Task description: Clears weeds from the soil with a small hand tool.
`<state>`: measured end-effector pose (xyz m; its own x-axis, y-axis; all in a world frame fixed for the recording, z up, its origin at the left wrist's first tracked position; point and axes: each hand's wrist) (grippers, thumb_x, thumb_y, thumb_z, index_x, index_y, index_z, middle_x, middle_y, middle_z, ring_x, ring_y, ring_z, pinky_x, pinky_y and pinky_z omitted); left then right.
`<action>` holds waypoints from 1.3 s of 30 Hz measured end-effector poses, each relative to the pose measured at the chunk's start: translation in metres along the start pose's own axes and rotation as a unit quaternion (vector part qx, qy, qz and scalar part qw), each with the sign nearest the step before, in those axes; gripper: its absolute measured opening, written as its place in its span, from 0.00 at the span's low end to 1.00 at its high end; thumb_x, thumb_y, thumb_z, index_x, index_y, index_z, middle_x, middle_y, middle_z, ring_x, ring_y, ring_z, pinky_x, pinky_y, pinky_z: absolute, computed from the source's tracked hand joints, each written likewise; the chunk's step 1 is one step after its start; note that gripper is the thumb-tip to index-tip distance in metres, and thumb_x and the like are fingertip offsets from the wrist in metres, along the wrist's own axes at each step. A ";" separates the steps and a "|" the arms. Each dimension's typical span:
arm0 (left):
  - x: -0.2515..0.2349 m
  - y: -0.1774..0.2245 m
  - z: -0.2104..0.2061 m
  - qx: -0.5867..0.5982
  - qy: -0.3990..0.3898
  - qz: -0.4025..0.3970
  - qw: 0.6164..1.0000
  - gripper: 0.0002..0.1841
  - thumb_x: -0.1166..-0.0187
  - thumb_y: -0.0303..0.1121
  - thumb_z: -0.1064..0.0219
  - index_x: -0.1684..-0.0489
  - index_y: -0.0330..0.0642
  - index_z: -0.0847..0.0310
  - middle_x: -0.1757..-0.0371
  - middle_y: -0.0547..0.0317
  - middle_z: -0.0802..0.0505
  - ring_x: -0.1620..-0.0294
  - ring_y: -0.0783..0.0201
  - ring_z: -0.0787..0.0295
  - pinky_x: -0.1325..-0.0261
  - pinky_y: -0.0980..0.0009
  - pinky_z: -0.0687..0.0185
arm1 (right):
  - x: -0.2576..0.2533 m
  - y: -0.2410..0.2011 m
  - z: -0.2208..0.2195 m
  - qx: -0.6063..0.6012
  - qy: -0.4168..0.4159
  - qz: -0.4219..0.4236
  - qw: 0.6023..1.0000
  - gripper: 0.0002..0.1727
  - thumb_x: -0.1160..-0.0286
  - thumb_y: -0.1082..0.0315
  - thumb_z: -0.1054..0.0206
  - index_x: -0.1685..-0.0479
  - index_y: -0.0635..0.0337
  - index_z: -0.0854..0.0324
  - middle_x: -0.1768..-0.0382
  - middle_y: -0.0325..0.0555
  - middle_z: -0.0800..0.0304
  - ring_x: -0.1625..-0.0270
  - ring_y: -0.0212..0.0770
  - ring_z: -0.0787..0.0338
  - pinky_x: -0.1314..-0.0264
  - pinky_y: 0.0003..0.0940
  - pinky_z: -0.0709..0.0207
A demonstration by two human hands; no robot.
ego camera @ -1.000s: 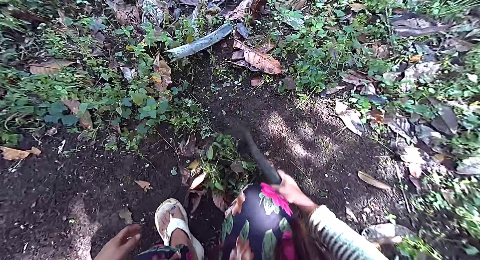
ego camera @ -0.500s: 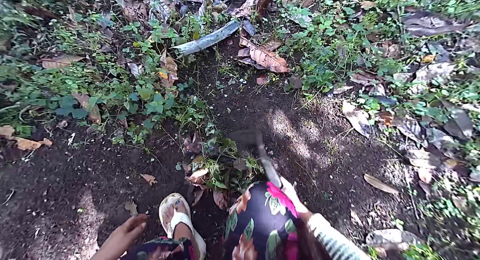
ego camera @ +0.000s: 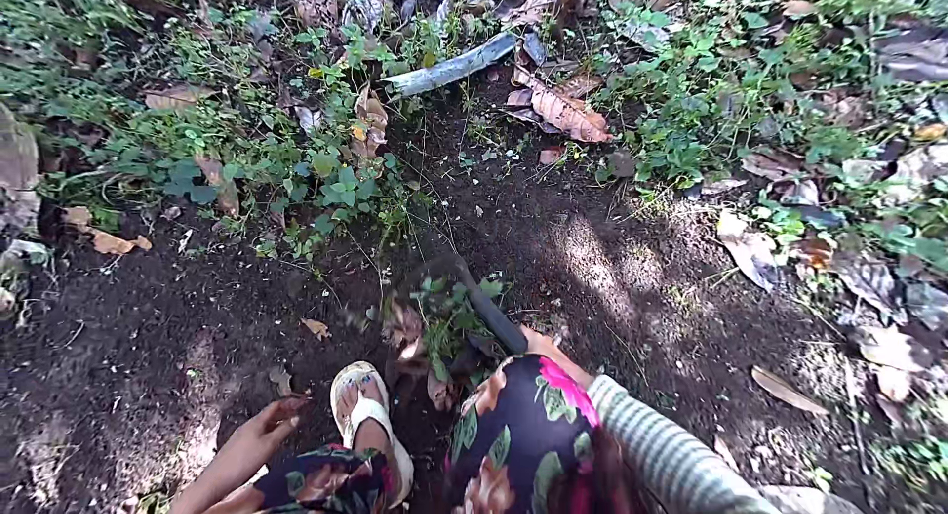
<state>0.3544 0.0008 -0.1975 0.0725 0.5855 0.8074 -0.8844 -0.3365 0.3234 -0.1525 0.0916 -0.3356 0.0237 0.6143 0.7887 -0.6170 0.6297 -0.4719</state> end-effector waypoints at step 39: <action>0.001 -0.007 0.004 0.024 0.007 -0.002 1.000 0.21 0.13 0.36 0.37 0.25 0.39 0.24 0.32 0.43 0.11 0.35 0.51 0.11 0.31 0.48 0.19 | -0.031 -0.005 0.026 -0.238 0.116 -0.049 0.963 0.41 0.35 0.68 0.25 0.17 0.60 0.37 0.55 0.61 0.11 0.67 0.53 0.08 0.60 0.54 0.12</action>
Point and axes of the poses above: each hand's wrist, its own x-axis away from the middle knuckle, its own z-axis out of the back of the hand, y = z × x
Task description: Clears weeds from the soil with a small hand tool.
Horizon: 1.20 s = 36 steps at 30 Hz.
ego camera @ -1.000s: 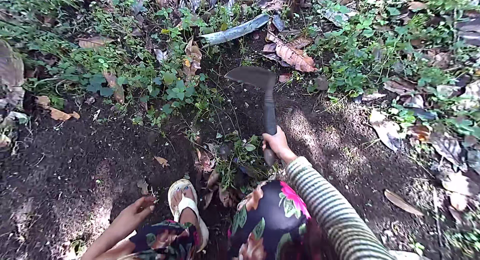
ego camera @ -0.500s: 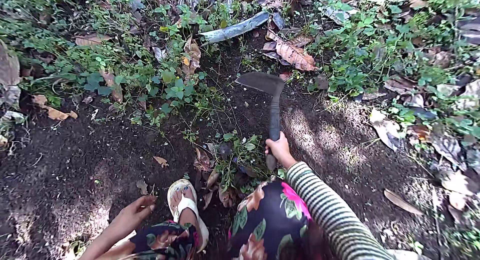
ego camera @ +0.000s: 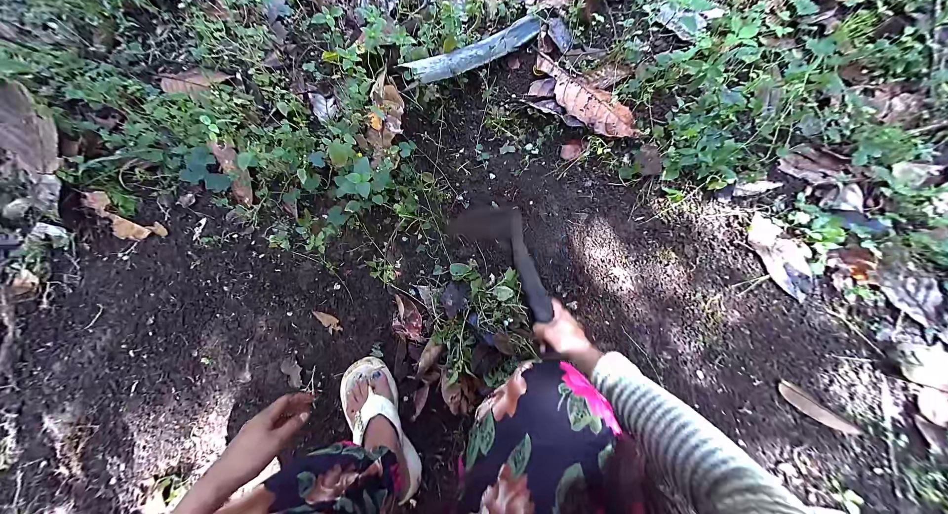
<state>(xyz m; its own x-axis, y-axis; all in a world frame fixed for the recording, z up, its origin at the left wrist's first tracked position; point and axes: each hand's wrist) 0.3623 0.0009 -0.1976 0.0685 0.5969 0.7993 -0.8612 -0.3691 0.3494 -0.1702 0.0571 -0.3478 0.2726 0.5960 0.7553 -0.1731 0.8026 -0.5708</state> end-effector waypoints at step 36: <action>-0.014 0.012 -0.003 -0.054 0.079 -0.037 0.995 0.26 0.16 0.32 0.36 0.19 0.34 0.31 0.32 0.38 0.12 0.34 0.46 0.11 0.27 0.45 0.20 | 0.060 0.035 0.058 0.061 -0.057 0.032 0.996 0.36 0.39 0.70 0.24 0.24 0.63 0.29 0.59 0.56 0.12 0.70 0.48 0.11 0.64 0.50 0.14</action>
<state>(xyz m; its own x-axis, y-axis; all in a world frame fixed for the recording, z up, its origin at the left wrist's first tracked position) 0.3494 -0.0097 -0.2062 0.0611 0.7268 0.6842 -0.9062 -0.2470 0.3433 -0.2152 0.1221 -0.3034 0.1491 0.6390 0.7546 -0.3027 0.7560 -0.5803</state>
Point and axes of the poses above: each hand's wrist, its own x-axis away from the middle knuckle, its own z-axis out of the back of the hand, y = z × x
